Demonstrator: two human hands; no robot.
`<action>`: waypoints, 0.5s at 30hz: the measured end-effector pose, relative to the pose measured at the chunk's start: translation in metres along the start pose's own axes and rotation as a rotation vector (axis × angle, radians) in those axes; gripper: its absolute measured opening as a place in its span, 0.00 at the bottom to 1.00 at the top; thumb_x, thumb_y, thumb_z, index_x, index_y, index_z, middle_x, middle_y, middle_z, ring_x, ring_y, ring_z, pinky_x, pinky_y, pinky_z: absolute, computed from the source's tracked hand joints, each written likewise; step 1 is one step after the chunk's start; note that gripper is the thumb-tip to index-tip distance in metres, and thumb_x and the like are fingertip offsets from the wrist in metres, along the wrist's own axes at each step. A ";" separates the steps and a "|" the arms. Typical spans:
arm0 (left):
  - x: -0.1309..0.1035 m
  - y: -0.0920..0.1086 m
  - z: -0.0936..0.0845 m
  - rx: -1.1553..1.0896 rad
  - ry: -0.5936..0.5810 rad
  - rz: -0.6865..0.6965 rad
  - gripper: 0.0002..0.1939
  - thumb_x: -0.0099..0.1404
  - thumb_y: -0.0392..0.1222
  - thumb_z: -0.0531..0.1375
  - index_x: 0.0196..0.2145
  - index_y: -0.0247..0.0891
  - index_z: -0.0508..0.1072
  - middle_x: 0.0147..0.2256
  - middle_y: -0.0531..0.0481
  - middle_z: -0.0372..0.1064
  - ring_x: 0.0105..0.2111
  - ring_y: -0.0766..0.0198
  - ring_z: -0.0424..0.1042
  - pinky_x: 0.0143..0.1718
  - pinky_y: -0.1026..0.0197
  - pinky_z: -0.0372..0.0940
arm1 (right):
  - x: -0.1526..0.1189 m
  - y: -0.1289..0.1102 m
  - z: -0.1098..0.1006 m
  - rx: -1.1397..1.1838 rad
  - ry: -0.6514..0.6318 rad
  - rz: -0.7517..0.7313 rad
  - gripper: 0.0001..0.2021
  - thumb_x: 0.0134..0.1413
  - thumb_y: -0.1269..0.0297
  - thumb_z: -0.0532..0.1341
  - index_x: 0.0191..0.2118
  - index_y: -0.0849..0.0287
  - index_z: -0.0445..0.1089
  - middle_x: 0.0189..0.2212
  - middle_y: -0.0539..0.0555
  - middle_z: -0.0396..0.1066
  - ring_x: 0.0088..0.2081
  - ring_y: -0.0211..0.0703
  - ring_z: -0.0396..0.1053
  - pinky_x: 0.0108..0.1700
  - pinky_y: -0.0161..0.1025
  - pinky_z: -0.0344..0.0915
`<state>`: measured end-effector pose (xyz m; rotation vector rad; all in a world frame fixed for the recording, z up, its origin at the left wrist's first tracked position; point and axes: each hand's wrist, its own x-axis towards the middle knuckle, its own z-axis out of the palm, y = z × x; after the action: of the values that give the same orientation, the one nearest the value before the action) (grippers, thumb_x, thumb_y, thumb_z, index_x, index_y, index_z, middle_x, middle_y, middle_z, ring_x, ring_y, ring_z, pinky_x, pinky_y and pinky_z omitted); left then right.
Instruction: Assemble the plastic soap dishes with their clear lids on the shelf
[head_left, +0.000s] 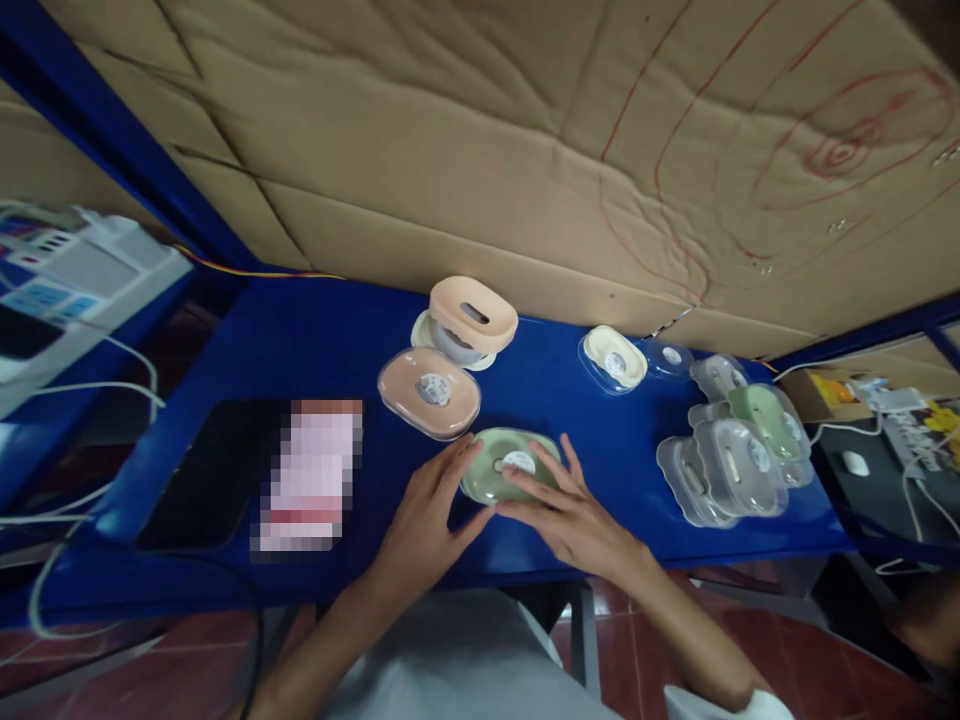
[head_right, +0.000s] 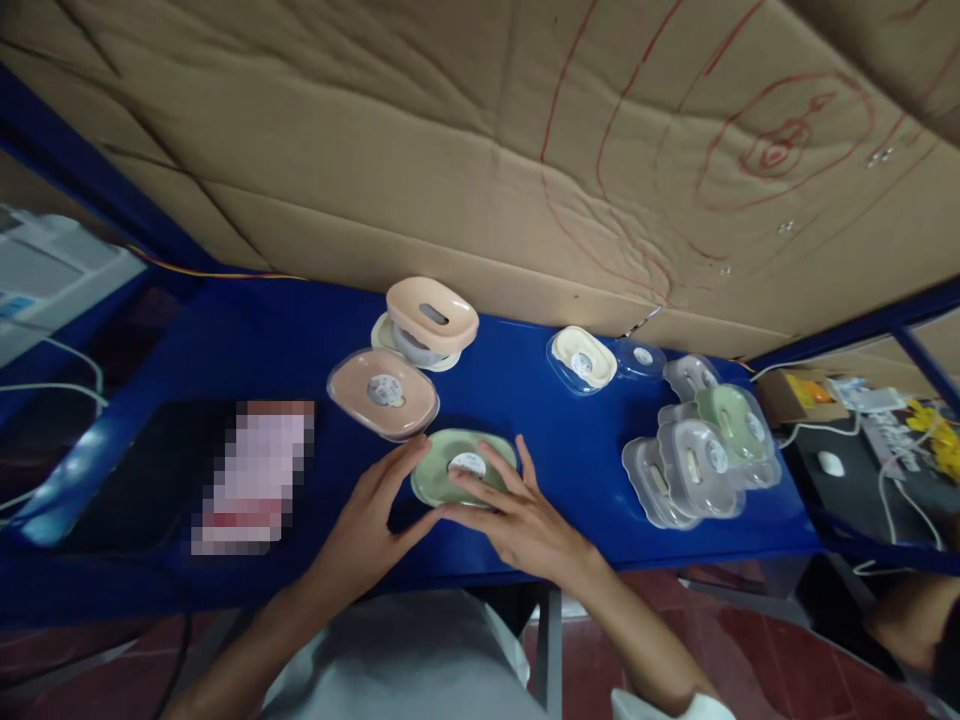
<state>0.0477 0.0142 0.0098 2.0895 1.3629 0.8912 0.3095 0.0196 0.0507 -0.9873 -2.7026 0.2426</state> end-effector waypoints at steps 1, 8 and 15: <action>0.000 -0.001 0.001 0.005 0.003 -0.006 0.37 0.74 0.47 0.64 0.75 0.50 0.54 0.70 0.41 0.65 0.68 0.47 0.68 0.66 0.44 0.67 | 0.001 0.003 0.001 0.004 0.014 0.020 0.27 0.68 0.73 0.62 0.69 0.46 0.68 0.75 0.50 0.57 0.80 0.58 0.37 0.77 0.73 0.43; -0.001 -0.005 0.002 0.019 -0.016 -0.013 0.38 0.74 0.49 0.64 0.75 0.54 0.53 0.69 0.43 0.65 0.67 0.47 0.69 0.65 0.45 0.69 | 0.004 0.011 -0.006 -0.028 0.001 -0.015 0.27 0.72 0.61 0.62 0.73 0.50 0.64 0.76 0.53 0.56 0.80 0.59 0.41 0.75 0.65 0.59; 0.000 -0.001 -0.001 0.059 -0.057 0.022 0.38 0.74 0.47 0.65 0.76 0.53 0.54 0.71 0.42 0.63 0.68 0.46 0.67 0.67 0.43 0.67 | -0.005 0.008 0.005 -0.046 0.038 0.055 0.31 0.73 0.61 0.61 0.76 0.46 0.57 0.78 0.55 0.50 0.80 0.62 0.41 0.74 0.72 0.56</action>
<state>0.0470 0.0148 0.0098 2.1612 1.3550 0.8028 0.3167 0.0223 0.0429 -1.0697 -2.6602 0.1712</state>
